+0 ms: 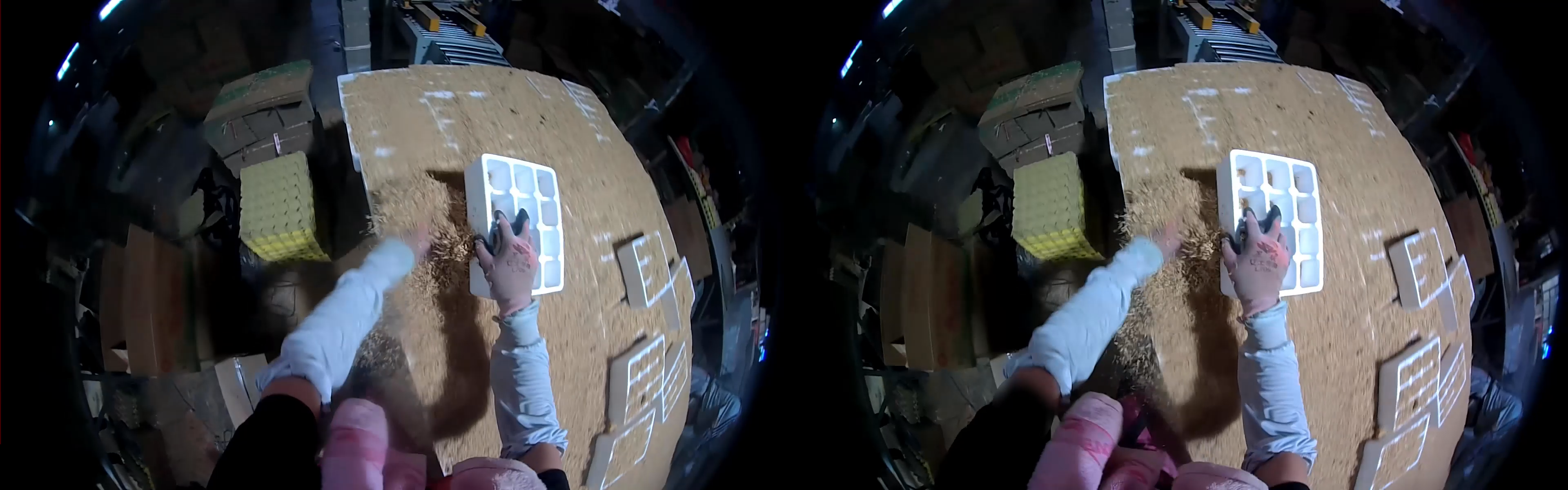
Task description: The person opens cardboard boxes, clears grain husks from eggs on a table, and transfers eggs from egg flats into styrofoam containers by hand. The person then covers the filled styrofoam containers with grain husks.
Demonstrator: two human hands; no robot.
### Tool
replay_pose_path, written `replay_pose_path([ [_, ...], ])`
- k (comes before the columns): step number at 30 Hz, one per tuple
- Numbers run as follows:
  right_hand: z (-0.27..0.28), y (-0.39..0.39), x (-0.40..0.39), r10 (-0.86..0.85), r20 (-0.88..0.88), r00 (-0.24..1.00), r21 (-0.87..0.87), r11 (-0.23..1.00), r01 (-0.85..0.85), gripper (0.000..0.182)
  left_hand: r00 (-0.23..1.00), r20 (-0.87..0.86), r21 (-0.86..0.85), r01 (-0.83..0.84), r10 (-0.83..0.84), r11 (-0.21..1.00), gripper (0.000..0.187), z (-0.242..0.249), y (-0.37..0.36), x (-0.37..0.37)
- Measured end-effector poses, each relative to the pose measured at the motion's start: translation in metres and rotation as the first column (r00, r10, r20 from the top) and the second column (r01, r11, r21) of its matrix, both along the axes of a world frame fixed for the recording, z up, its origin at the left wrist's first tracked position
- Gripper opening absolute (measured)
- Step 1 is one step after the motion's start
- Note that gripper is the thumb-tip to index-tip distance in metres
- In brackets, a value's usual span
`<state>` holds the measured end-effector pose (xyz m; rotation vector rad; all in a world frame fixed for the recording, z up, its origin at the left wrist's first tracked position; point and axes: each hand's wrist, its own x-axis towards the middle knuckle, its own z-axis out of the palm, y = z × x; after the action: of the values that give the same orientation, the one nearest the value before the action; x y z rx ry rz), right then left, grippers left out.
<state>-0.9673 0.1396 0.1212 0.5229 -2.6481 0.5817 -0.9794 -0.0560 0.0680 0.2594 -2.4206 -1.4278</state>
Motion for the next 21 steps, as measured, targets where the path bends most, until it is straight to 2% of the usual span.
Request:
replay_pose_path([
  [2,0.005,-0.025,-0.035,0.026,0.022,0.999,0.028,0.999,-0.026,0.066,0.971,-0.022,0.028,-0.236,0.237,0.971,0.069,0.000,-0.098,-0.113],
  [4,0.018,-0.040,-0.037,-0.018,-0.035,0.999,0.335,0.942,0.028,0.071,0.922,0.052,0.025,-0.386,0.385,0.922,0.073,-0.004,-0.181,-0.201],
  [6,0.012,-0.040,-0.036,-0.025,0.127,0.992,0.425,0.904,-0.031,0.072,0.884,0.112,-0.025,-0.454,0.454,0.890,0.077,-0.007,-0.228,-0.246],
  [8,0.001,-0.037,-0.045,-0.021,0.201,0.979,0.429,0.901,-0.068,0.073,0.848,-0.023,-0.222,-0.520,0.529,0.825,0.077,-0.011,-0.241,-0.252],
  [9,0.004,-0.042,-0.052,0.002,0.225,0.974,0.392,0.915,-0.092,0.065,0.824,-0.103,-0.316,-0.558,0.557,0.767,0.077,-0.014,-0.248,-0.249],
  [11,0.014,-0.064,-0.078,0.148,0.164,0.975,0.440,0.874,-0.206,0.057,0.860,-0.158,-0.349,-0.509,0.486,0.787,0.065,-0.034,-0.255,-0.220],
  [13,0.024,-0.087,-0.106,0.265,0.116,0.957,0.435,0.853,-0.288,0.049,0.934,-0.214,-0.323,-0.343,0.285,0.882,0.047,-0.053,-0.257,-0.179],
  [14,0.021,-0.098,-0.127,0.309,0.050,0.950,0.490,0.821,-0.293,0.049,0.948,-0.209,-0.296,-0.296,0.241,0.908,0.033,-0.058,-0.254,-0.159],
  [15,0.015,-0.118,-0.152,0.346,0.009,0.938,0.434,0.844,-0.315,0.049,0.957,-0.175,-0.345,-0.279,0.231,0.896,0.036,-0.048,-0.241,-0.138],
  [16,0.005,-0.138,-0.182,0.392,-0.065,0.918,0.414,0.847,-0.332,0.048,0.950,-0.194,-0.346,-0.301,0.246,0.889,0.039,-0.062,-0.229,-0.126],
  [18,-0.009,-0.196,-0.240,0.461,-0.144,0.876,0.425,0.828,-0.366,0.043,0.992,0.042,-0.502,-0.082,0.119,0.861,0.049,-0.034,-0.197,-0.112],
  [20,-0.036,-0.258,-0.296,0.460,-0.235,0.856,0.433,0.838,-0.331,0.041,0.989,0.143,-0.631,0.058,0.042,0.773,0.054,-0.028,-0.178,-0.121],
  [21,-0.041,-0.282,-0.316,0.437,-0.240,0.867,0.476,0.831,-0.288,0.040,0.992,0.120,-0.684,0.059,0.033,0.728,0.056,-0.035,-0.174,-0.131],
])
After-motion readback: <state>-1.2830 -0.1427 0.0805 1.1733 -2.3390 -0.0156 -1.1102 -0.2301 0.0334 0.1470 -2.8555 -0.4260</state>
